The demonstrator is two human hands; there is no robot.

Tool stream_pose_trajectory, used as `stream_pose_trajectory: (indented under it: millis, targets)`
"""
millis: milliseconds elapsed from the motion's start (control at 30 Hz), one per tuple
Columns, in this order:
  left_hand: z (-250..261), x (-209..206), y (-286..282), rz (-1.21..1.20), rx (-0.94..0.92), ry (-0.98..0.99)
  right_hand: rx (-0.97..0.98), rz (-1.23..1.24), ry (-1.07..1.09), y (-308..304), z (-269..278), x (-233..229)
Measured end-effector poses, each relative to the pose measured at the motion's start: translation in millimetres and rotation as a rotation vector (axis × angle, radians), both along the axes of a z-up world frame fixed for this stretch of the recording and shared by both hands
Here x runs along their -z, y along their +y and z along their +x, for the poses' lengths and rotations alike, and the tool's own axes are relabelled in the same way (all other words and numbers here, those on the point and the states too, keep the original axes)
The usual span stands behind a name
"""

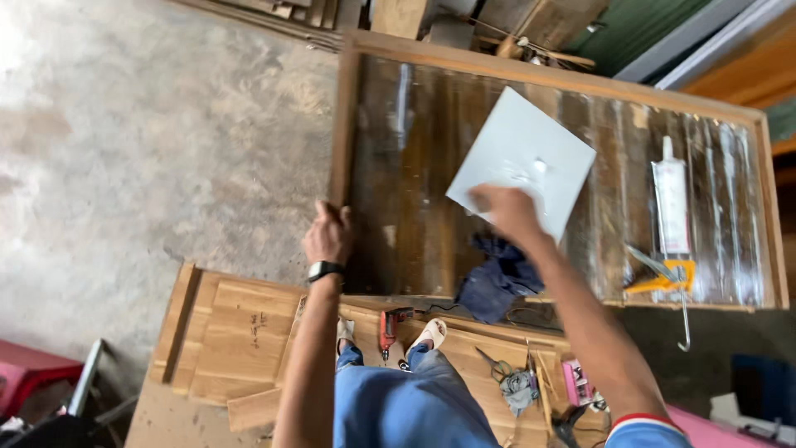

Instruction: The person applies adhesive using a putty knife to a wooden surface and carefully secures a layer of padding around the edges of the frame.

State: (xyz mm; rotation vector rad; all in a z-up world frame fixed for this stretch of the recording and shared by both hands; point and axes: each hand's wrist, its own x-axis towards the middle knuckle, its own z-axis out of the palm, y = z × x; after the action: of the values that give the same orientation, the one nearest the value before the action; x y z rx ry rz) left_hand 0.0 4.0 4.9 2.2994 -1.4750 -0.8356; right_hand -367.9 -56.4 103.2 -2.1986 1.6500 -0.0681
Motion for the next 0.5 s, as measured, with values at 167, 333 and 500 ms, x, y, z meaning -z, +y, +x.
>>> stream_pose_trajectory:
  millis: [167,333,500]
  targets:
    - [-12.0,-38.6,9.3,-0.163,0.002,-0.261,0.565,-0.169,0.150,-25.4,-201.5,38.8]
    - [-96.0,9.4,26.9,-0.476,0.363,-0.625,0.485,-0.128,0.166,-38.7,-196.0,16.2]
    - [-247.8,-53.9,65.8,-0.603,0.613,-0.106,0.339,-0.110,0.280,-79.2,-178.4,6.3]
